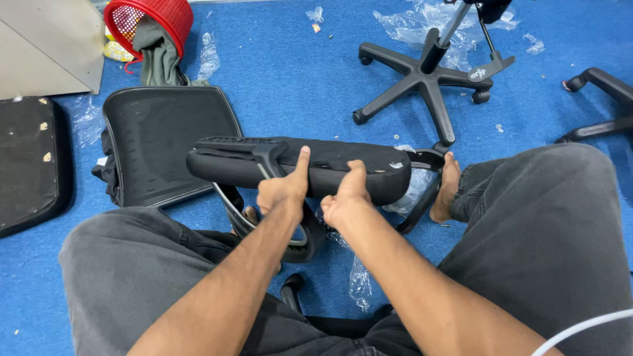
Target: The person attaches a black plastic frame to a black mesh chair backrest. They align the frame, insert screws by hand, and then tighten them using a screwdriver.
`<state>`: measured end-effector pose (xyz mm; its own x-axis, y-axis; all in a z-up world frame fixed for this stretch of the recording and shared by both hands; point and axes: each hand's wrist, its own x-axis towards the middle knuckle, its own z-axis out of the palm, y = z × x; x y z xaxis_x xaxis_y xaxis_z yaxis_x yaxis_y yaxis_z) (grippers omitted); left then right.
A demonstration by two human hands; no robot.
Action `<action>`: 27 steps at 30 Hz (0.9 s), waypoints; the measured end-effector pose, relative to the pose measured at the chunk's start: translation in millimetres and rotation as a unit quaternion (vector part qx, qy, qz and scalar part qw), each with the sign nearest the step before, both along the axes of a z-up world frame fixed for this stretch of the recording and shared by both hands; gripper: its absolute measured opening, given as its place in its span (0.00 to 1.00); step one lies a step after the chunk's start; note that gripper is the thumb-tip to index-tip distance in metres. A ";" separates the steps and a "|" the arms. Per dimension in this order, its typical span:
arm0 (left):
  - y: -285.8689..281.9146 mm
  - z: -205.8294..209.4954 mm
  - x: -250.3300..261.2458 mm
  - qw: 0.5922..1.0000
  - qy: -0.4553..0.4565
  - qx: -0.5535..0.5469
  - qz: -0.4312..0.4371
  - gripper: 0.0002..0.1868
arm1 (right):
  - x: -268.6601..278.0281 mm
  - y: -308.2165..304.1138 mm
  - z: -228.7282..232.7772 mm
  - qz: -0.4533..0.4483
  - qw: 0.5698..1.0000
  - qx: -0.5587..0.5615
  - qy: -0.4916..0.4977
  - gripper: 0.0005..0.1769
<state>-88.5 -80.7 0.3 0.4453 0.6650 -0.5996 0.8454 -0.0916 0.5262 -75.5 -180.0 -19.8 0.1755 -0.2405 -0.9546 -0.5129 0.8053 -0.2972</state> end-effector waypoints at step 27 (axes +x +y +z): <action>89.4 1.5 77.4 0.971 -0.118 0.009 -0.210 0.39 | -66.3 -12.6 -62.7 -0.088 0.935 0.206 -0.274 0.29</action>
<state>-11.2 8.8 1.8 0.8024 0.4049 -0.4384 0.5882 -0.4130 0.6953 -141.8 -192.6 -82.5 0.6584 0.0568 -0.7505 -0.2233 0.9670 -0.1226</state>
